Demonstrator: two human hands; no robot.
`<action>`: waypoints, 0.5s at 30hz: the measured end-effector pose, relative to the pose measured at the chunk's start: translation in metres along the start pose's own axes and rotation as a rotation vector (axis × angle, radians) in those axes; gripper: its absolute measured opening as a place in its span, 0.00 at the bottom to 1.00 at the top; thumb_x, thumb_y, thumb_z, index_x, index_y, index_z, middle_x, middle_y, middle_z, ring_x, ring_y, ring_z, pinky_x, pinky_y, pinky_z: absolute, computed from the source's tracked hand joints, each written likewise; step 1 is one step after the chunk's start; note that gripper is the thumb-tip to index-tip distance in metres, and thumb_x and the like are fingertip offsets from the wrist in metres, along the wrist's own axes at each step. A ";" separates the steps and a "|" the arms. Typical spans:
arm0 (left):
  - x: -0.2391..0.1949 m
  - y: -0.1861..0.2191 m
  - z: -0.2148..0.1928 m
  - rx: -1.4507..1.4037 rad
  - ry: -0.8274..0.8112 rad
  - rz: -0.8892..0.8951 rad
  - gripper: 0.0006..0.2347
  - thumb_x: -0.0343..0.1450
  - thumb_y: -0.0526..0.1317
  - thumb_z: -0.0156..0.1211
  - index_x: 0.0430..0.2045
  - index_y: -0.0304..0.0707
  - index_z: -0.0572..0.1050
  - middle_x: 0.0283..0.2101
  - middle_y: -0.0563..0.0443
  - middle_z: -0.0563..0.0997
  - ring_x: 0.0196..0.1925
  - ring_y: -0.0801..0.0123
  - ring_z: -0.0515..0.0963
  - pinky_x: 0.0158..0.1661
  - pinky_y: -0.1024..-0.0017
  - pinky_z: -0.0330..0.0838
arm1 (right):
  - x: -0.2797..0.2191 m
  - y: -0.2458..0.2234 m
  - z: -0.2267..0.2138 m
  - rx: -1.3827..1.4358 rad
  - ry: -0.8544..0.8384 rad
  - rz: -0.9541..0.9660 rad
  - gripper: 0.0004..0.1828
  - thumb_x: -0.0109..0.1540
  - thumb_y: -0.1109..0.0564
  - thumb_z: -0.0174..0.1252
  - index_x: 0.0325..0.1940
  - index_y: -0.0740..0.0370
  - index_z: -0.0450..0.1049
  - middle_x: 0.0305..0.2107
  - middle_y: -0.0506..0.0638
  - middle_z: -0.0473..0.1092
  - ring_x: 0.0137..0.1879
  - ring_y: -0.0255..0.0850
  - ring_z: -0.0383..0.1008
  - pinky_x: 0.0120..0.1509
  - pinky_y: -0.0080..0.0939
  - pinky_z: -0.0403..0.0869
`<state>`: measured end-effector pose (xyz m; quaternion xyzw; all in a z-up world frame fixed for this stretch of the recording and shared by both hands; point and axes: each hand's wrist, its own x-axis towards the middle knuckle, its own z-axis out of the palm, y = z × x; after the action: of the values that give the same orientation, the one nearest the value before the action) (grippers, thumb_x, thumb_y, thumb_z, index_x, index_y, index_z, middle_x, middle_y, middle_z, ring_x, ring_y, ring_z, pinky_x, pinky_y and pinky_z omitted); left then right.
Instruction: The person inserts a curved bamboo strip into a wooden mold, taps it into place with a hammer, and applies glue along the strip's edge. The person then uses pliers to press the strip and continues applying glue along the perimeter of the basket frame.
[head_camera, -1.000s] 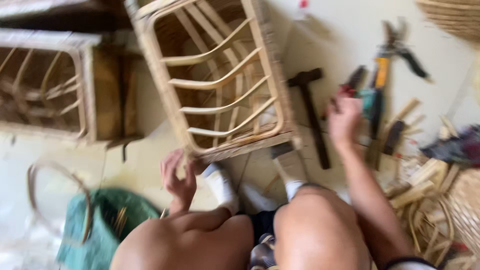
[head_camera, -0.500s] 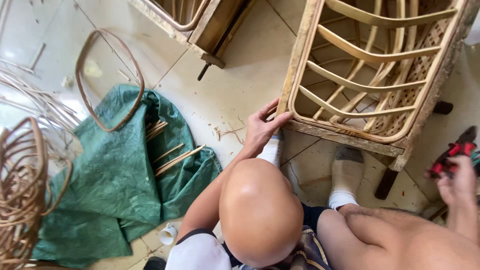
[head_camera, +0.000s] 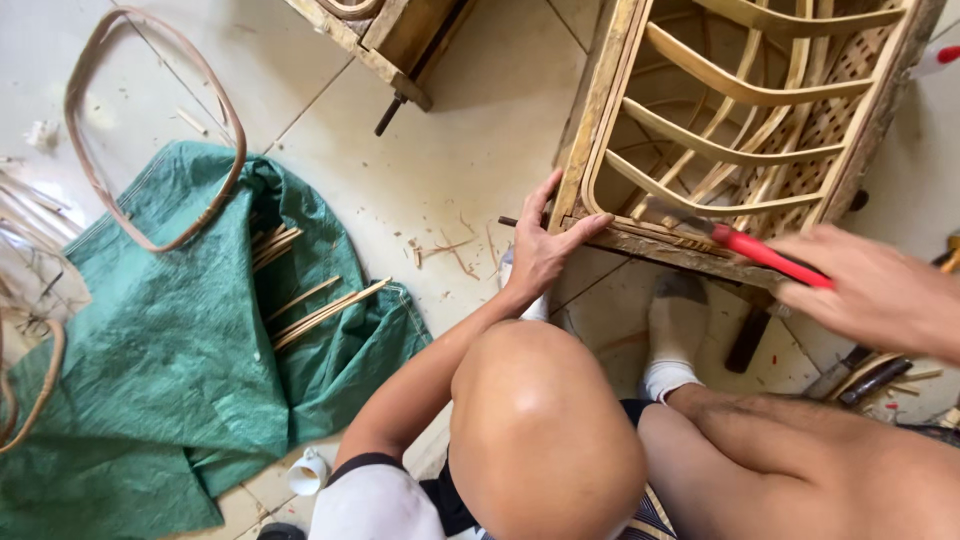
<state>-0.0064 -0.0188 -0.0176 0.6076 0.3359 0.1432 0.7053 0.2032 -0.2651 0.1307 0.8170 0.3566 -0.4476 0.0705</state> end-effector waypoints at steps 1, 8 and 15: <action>0.001 -0.001 0.002 0.006 0.004 0.004 0.39 0.62 0.48 0.77 0.66 0.28 0.66 0.61 0.38 0.73 0.62 0.61 0.75 0.62 0.67 0.70 | 0.009 -0.016 -0.013 -0.092 -0.067 0.064 0.30 0.62 0.45 0.55 0.69 0.45 0.70 0.47 0.54 0.72 0.51 0.48 0.77 0.57 0.48 0.76; 0.004 -0.006 -0.004 0.110 -0.019 -0.008 0.44 0.59 0.54 0.78 0.68 0.30 0.64 0.63 0.38 0.70 0.67 0.56 0.71 0.66 0.64 0.65 | 0.041 -0.107 -0.066 -0.286 -0.347 0.242 0.21 0.70 0.44 0.46 0.57 0.58 0.73 0.34 0.62 0.78 0.41 0.54 0.80 0.49 0.55 0.78; 0.016 -0.016 0.005 0.079 0.005 0.010 0.41 0.61 0.52 0.76 0.68 0.33 0.66 0.62 0.38 0.71 0.66 0.57 0.73 0.65 0.65 0.66 | 0.034 -0.141 -0.080 -0.219 -0.305 0.236 0.27 0.66 0.45 0.49 0.70 0.42 0.64 0.34 0.59 0.80 0.42 0.53 0.82 0.51 0.56 0.78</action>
<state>0.0050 -0.0165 -0.0376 0.6362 0.3403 0.1348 0.6791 0.1782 -0.1089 0.1804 0.7634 0.2903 -0.5131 0.2640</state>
